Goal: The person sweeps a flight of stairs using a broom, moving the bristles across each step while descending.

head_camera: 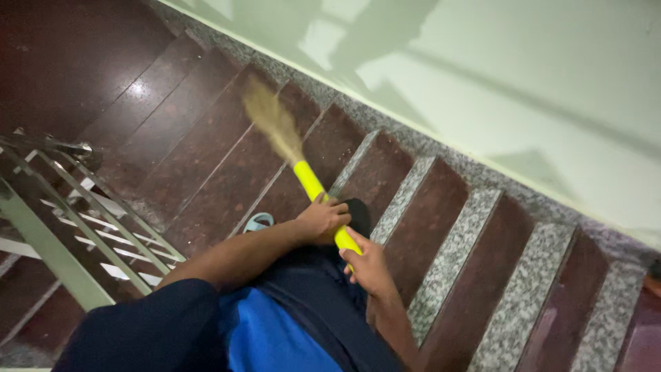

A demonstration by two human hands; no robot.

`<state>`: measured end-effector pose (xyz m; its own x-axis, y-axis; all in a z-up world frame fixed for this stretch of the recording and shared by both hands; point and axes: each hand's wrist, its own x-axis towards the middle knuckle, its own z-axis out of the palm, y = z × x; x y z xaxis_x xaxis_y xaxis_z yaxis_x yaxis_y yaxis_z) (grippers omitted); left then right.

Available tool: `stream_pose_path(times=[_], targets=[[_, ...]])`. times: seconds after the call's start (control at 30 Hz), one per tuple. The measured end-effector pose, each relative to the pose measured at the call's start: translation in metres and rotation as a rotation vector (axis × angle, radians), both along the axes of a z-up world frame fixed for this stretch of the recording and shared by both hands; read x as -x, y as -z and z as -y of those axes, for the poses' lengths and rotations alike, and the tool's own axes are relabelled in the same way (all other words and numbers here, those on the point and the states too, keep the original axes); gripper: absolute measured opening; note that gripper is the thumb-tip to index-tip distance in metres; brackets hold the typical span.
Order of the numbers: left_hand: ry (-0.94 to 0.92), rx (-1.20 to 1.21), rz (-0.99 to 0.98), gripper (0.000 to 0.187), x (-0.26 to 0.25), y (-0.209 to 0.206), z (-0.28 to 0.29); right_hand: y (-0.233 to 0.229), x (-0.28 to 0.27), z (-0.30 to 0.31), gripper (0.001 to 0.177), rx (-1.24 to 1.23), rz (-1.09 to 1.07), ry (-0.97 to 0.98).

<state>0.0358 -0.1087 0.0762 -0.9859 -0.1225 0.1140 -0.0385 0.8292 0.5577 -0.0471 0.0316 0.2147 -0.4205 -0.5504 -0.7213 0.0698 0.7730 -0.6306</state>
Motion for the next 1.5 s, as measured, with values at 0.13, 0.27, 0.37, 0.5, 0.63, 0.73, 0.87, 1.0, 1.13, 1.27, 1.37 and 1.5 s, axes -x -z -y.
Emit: stream_pose_path(times=[0.13, 0.27, 0.37, 0.5, 0.63, 0.73, 0.87, 1.0, 1.13, 1.27, 1.37, 1.5], targets=[[-0.067, -0.139, -0.024, 0.041, 0.003, 0.027, 0.007, -0.002, 0.016, 0.016, 0.053, 0.027, -0.092, -0.133], [-0.016, -0.457, 0.163, 0.048, 0.003, 0.054, 0.014, -0.002, 0.036, 0.043, 0.047, -0.035, -0.093, -0.314], [-0.158, -0.458, 0.239, 0.050, 0.010, 0.065, 0.017, 0.012, 0.055, 0.066, 0.043, -0.030, -0.202, -0.520], [-0.452, -0.542, 0.129, 0.045, 0.022, 0.074, 0.034, 0.043, 0.094, 0.114, 0.033, 0.566, -0.444, -0.806], [-0.821, -0.616, 0.279, 0.049, 0.073, 0.079, 0.033, 0.055, 0.137, 0.152, 0.031, 0.401, -0.480, -1.059], [-0.980, -0.598, 0.066, 0.040, 0.124, 0.092, 0.049, 0.058, 0.171, 0.183, 0.034, 0.462, -0.629, -1.214], [-1.103, -0.566, -0.359, 0.045, 0.199, 0.107, 0.077, 0.055, 0.220, 0.224, 0.027, 0.319, -0.861, -1.427], [-1.129, -0.496, -0.481, 0.052, 0.259, 0.095, 0.117, 0.034, 0.260, 0.252, 0.040, 0.388, -0.933, -1.451], [-1.057, -0.561, -0.528, 0.054, 0.273, 0.073, 0.138, 0.028, 0.269, 0.265, 0.030, 0.612, -1.002, -1.394], [-1.134, -0.517, -0.466, 0.048, 0.253, 0.088, 0.130, 0.039, 0.253, 0.271, 0.025, 0.671, -0.834, -1.376], [-1.246, -0.710, -0.518, 0.041, 0.218, 0.105, 0.111, 0.047, 0.226, 0.271, 0.025, 0.715, -0.674, -1.403], [-1.293, -0.374, -0.458, 0.044, 0.161, 0.098, 0.101, 0.051, 0.178, 0.269, 0.025, 0.630, -0.576, -1.435]])
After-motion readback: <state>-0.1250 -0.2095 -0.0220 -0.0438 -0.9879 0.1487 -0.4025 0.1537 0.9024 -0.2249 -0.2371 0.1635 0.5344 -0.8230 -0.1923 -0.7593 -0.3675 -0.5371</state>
